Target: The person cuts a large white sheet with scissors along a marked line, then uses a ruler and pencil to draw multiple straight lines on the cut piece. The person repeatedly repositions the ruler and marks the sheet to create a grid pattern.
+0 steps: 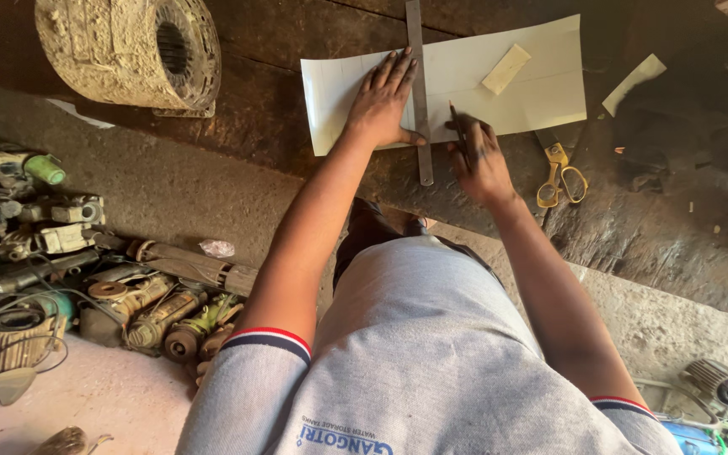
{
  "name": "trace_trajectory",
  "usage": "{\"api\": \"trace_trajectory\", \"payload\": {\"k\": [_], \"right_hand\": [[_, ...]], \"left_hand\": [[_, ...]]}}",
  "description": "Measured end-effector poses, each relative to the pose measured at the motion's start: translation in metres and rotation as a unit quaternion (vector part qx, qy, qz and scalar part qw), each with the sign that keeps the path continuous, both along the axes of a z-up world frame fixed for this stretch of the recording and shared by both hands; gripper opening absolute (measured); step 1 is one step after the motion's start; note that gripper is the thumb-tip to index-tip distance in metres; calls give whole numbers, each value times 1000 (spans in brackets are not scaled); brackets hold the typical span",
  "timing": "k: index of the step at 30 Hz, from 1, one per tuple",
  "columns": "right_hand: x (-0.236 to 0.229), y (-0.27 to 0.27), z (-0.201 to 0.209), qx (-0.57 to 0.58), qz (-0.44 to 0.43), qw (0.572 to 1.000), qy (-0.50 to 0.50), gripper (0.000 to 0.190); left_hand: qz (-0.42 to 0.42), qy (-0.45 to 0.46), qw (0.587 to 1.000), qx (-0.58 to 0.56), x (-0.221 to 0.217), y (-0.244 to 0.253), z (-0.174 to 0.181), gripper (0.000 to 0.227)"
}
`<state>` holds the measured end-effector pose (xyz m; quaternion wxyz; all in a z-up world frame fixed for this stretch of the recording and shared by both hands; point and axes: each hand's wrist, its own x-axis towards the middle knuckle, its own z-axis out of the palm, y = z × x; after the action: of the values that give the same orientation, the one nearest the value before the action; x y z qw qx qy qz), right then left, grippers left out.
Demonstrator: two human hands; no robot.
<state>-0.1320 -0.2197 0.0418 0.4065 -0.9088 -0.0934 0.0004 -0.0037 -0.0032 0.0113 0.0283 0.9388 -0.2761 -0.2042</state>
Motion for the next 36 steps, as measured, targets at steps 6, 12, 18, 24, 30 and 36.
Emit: {"api": "trace_trajectory", "payload": {"k": [6,12,18,24,30,36], "right_hand": [[20,8,14,23,23,996,82,46],[-10,10,23,-179,50,970,157,49],[20,15,-8,-167,39,983,-71,49],[123,16,-37,-27,31,999,-3,48],[52,7,-36,-135,69,982,-112,39],[-40,-20,-31,-249,109,960,67,42]], "left_hand": [[7,15,1000,22,3,-10,0,156],[12,4,1000,23,0,-15,-2,157],[13,15,999,27,6,-17,-2,155],[4,41,995,93,6,-27,5,151],[9,22,997,71,1,-21,0,155],[13,17,999,41,5,-18,1,158]]}}
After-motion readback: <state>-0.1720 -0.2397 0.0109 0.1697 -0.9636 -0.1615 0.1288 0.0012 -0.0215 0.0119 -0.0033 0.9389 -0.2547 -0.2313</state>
